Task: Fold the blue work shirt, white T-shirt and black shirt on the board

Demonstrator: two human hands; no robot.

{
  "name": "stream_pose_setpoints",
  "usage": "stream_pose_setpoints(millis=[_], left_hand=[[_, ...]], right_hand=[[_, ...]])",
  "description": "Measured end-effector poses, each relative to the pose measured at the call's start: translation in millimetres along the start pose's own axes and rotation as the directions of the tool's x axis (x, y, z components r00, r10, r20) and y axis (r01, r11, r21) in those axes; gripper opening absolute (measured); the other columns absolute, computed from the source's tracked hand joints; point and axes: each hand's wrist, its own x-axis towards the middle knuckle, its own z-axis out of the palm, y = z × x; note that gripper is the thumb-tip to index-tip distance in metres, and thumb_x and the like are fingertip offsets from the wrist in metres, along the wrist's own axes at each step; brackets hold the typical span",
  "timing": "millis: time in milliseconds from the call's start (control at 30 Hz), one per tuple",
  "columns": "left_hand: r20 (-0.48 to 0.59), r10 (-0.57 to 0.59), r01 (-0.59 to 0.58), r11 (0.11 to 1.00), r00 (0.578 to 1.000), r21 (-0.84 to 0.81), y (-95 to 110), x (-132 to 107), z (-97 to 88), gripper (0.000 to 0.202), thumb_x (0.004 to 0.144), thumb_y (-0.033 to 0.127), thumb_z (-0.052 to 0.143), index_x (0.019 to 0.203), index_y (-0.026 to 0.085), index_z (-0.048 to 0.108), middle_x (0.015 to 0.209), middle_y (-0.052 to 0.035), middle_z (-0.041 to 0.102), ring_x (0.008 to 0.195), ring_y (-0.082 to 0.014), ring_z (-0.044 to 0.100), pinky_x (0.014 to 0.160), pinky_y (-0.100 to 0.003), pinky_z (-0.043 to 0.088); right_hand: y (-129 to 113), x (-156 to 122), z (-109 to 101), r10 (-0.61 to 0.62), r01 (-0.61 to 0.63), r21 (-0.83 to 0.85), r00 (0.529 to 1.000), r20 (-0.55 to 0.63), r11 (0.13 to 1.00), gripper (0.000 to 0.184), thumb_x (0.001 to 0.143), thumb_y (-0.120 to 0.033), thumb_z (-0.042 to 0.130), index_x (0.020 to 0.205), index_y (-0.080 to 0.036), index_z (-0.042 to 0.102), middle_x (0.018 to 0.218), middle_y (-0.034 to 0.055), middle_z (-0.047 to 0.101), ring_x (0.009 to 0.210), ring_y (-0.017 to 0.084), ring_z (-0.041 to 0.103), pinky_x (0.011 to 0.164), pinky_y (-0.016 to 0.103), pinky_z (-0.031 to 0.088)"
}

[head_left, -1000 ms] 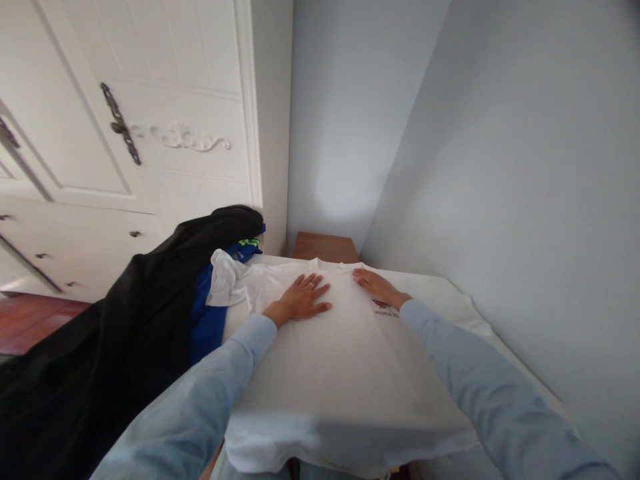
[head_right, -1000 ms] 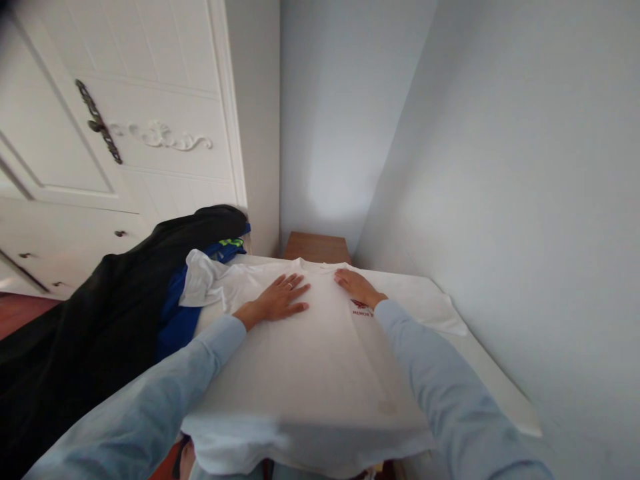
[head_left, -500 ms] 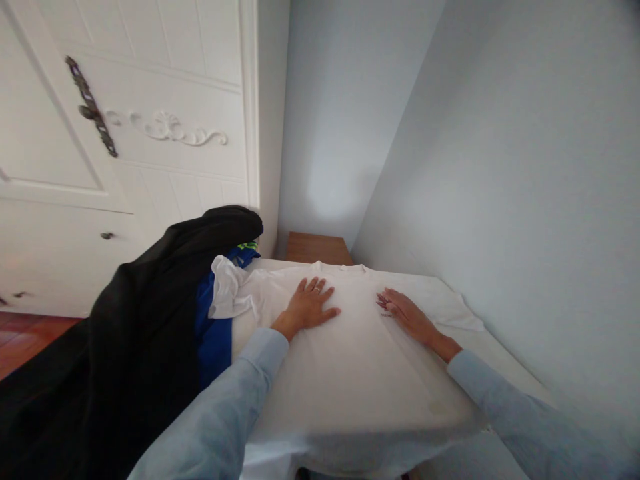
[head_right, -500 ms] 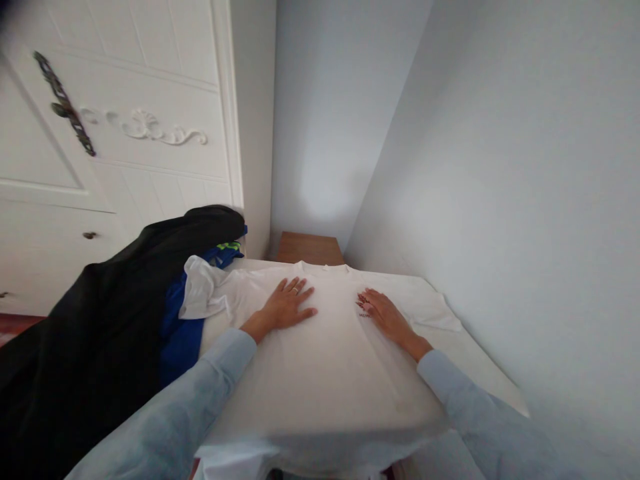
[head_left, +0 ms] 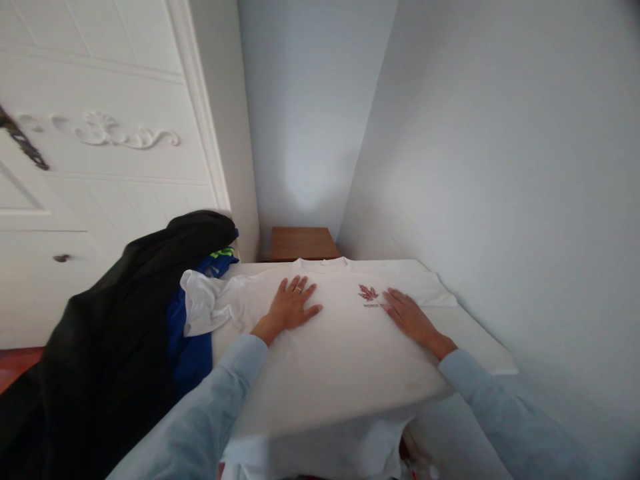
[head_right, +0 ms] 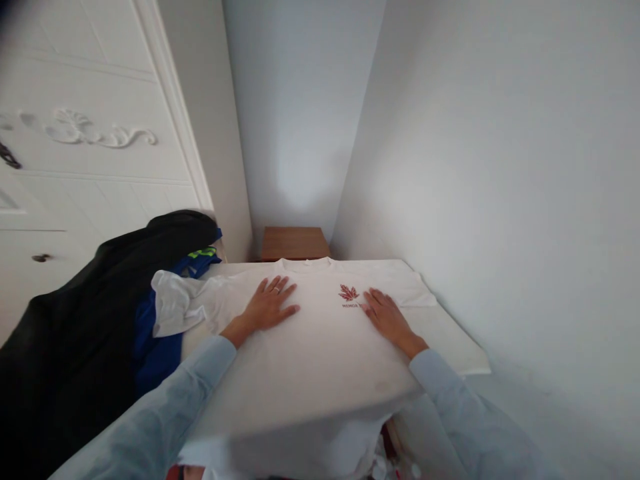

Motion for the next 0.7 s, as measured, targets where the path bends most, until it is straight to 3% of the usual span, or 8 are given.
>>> stream_pose_setpoints(millis=[267, 433, 567, 633, 700], left_hand=[[0.013, 0.010, -0.011, 0.999, 1.000, 0.038, -1.7, 0.6, -1.5, 0.073, 0.095, 0.067, 0.031, 0.152, 0.022, 0.040, 0.161, -0.0149, 0.032, 0.150, -0.0323, 0.025, 0.121, -0.052, 0.012], [-0.019, -0.019, 0.021, 0.994, 1.000, 0.111, 7.3, -3.3, -11.6, 0.058, 0.100, 0.050, 0.035, 0.146, 0.018, 0.047, 0.158, -0.0172, 0.037, 0.148, -0.0283, 0.031, 0.120, -0.047, 0.020], [-0.154, -0.193, 0.210, 0.972, 0.969, 0.106, 36.5, -14.5, -20.5, 0.039, 0.094, 0.033, 0.050, 0.126, 0.015, 0.063, 0.152, -0.0180, 0.045, 0.146, -0.0327, 0.034, 0.118, -0.054, 0.026], [-0.211, -0.307, 0.304, 0.951, 0.928, -0.051, 60.8, -24.4, -19.1, 0.036, 0.092, 0.028, 0.052, 0.123, 0.013, 0.064, 0.144, -0.0182, 0.055, 0.140, -0.0311, 0.043, 0.116, -0.049, 0.035], [-0.283, -0.382, 0.319, 0.916, 0.880, -0.245, 89.4, -37.7, -12.2, 0.036, 0.094, 0.029, 0.050, 0.123, 0.012, 0.064, 0.133, -0.0169, 0.064, 0.132, -0.0277, 0.053, 0.112, -0.043, 0.042]], right_hand=[[5.4, -14.5, -5.2, -0.036, 0.040, -0.043, 0.996, 0.078, 0.998, 0.060, 0.102, -0.051, 0.028, 0.147, -0.017, 0.046, 0.156, 0.0177, 0.039, 0.146, 0.032, 0.034, 0.117, 0.057, 0.029], [6.9, -15.3, -0.8, -0.053, 0.055, -0.035, 0.998, 0.046, 0.998, 0.061, 0.103, -0.050, 0.024, 0.149, -0.016, 0.044, 0.158, 0.0172, 0.037, 0.148, 0.030, 0.031, 0.118, 0.055, 0.027], [5.9, -14.9, 1.8, -0.060, 0.061, -0.051, 0.998, 0.017, 0.997, 0.062, 0.103, -0.051, 0.023, 0.149, -0.014, 0.044, 0.157, 0.0174, 0.038, 0.146, 0.030, 0.033, 0.117, 0.054, 0.027], [5.4, -14.5, 2.1, -0.053, 0.054, -0.052, 0.999, 0.006, 0.997, 0.062, 0.103, -0.050, 0.023, 0.148, -0.014, 0.045, 0.157, 0.0174, 0.039, 0.146, 0.030, 0.034, 0.117, 0.053, 0.027], [5.0, -14.2, 1.3, -0.054, 0.054, -0.049, 0.999, 0.005, 0.997, 0.061, 0.103, -0.049, 0.023, 0.148, -0.014, 0.046, 0.157, 0.0174, 0.039, 0.147, 0.030, 0.033, 0.117, 0.053, 0.026]])
